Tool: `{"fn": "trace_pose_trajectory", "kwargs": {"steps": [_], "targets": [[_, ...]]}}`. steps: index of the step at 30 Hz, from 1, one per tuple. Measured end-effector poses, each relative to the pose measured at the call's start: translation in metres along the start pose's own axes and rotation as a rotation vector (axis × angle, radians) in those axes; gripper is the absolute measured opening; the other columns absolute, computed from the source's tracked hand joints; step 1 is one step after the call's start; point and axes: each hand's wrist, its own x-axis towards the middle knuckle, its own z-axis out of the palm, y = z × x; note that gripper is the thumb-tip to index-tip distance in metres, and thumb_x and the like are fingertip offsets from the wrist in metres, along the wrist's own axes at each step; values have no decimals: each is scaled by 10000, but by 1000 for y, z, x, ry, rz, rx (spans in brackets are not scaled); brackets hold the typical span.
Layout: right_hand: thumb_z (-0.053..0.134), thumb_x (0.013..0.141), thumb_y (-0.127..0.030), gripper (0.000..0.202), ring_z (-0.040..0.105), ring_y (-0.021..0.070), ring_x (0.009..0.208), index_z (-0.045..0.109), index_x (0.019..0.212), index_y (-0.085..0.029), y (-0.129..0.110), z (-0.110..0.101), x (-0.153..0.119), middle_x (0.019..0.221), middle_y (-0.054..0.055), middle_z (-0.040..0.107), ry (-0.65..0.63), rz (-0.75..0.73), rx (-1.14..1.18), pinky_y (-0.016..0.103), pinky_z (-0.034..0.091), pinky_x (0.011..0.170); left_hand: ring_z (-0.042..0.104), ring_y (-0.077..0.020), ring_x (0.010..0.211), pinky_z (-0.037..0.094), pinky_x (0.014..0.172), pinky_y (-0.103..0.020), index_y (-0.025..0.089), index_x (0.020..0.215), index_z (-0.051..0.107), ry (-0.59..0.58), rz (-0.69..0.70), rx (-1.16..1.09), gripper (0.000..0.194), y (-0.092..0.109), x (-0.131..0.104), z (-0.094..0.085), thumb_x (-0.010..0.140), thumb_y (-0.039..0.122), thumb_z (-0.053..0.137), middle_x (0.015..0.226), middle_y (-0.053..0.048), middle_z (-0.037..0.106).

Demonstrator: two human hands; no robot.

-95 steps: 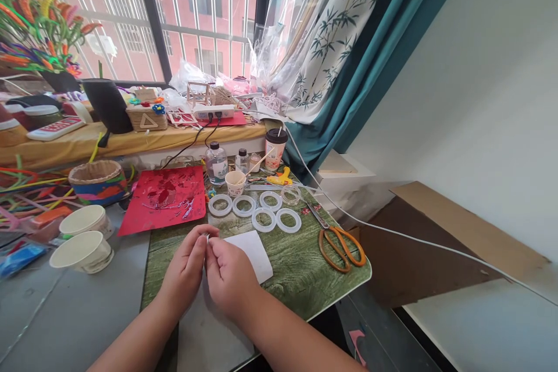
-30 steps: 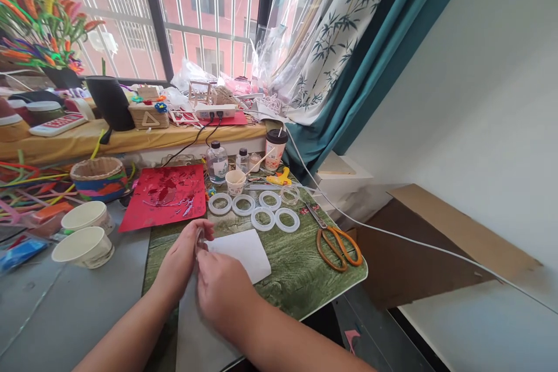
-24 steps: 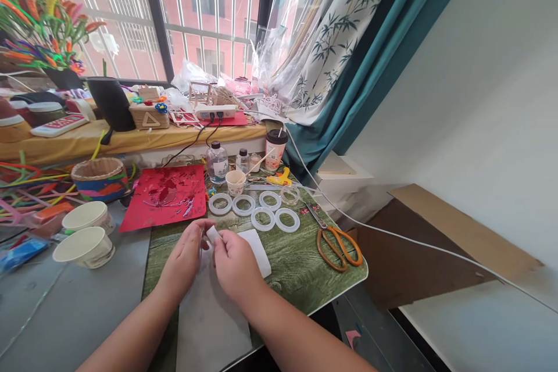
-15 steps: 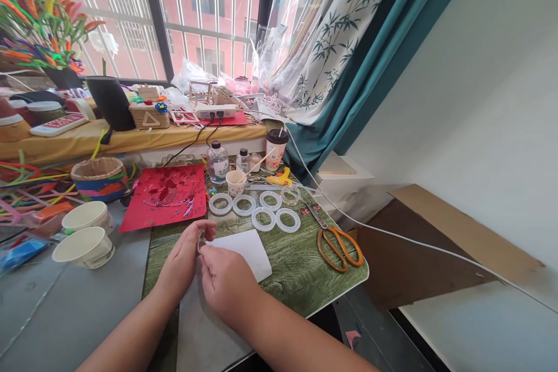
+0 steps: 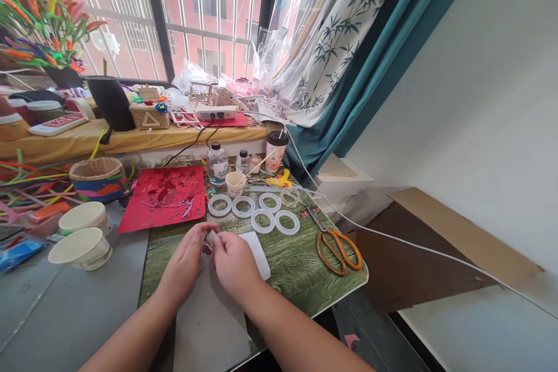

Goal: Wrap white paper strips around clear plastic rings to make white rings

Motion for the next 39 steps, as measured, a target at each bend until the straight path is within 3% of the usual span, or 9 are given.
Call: {"fn": "trace_pose_trajectory", "kwargs": {"steps": [5,10,15,18,21,26,32,37,39], "targets": [[440,990,-207,228,526,154,644,552,791,-211,-5,-2,-4,730,11,607,-109,-254,-93,270,383,615,652,-240,955,520,870,-366,221,1026,707,24,11,-45,425,2,0,-1,979,504,393,994,-68,721],[406,1017,-220,268,561,161,611,571,806,-210,-3,4,-1,698,19,625,21,-89,-87,262,388,566,661,-228,902,532,822,-349,213,1047,719,12,-12,-64,402,1,0,-2,968,487,436,1006,-71,727],[415,966,-159,201,619,204,682,611,929,-183,0,5,-7,804,80,694,-131,-386,-320,302,417,617,652,-213,921,527,767,-304,217,1036,721,20,-98,-225,417,-3,0,-3,976,522,443,983,-59,719],[387,1000,-164,248,670,208,759,632,1022,-189,2,-1,-2,867,83,726,-61,-288,-258,294,453,668,664,-223,930,541,747,-316,213,1077,708,-9,-148,-270,464,-4,-1,-2,961,581,451,1039,-79,723],[391,1003,-153,244,663,196,734,629,986,-201,3,0,1,836,62,716,-21,-227,-259,279,443,647,674,-234,957,551,792,-338,214,1073,711,2,-177,-249,489,-3,-1,-1,952,611,452,1046,-85,732],[492,894,-110,234,638,241,732,616,1091,-141,5,1,-6,864,114,717,-214,-523,-551,321,440,648,679,-227,882,547,698,-317,213,1000,699,36,-261,-415,470,0,0,0,928,621,477,941,-60,718],[424,975,-120,210,644,187,710,620,1000,-192,-3,-4,5,850,59,719,-77,-283,-451,275,405,617,705,-245,937,557,758,-337,207,1053,694,-12,-338,-476,489,2,0,2,917,632,493,1004,-81,746],[517,884,-125,190,625,231,706,636,1029,-146,-1,-3,-4,849,114,727,-245,-513,-630,319,376,604,681,-220,883,538,674,-295,210,980,687,53,-290,-462,450,-2,2,0,923,615,497,930,-57,714],[470,937,-140,184,630,215,701,632,1018,-170,0,-8,-3,840,91,728,-186,-433,-579,308,376,610,683,-227,906,545,681,-304,213,1026,689,34,-260,-408,482,-3,1,0,930,636,478,986,-72,719]]}}
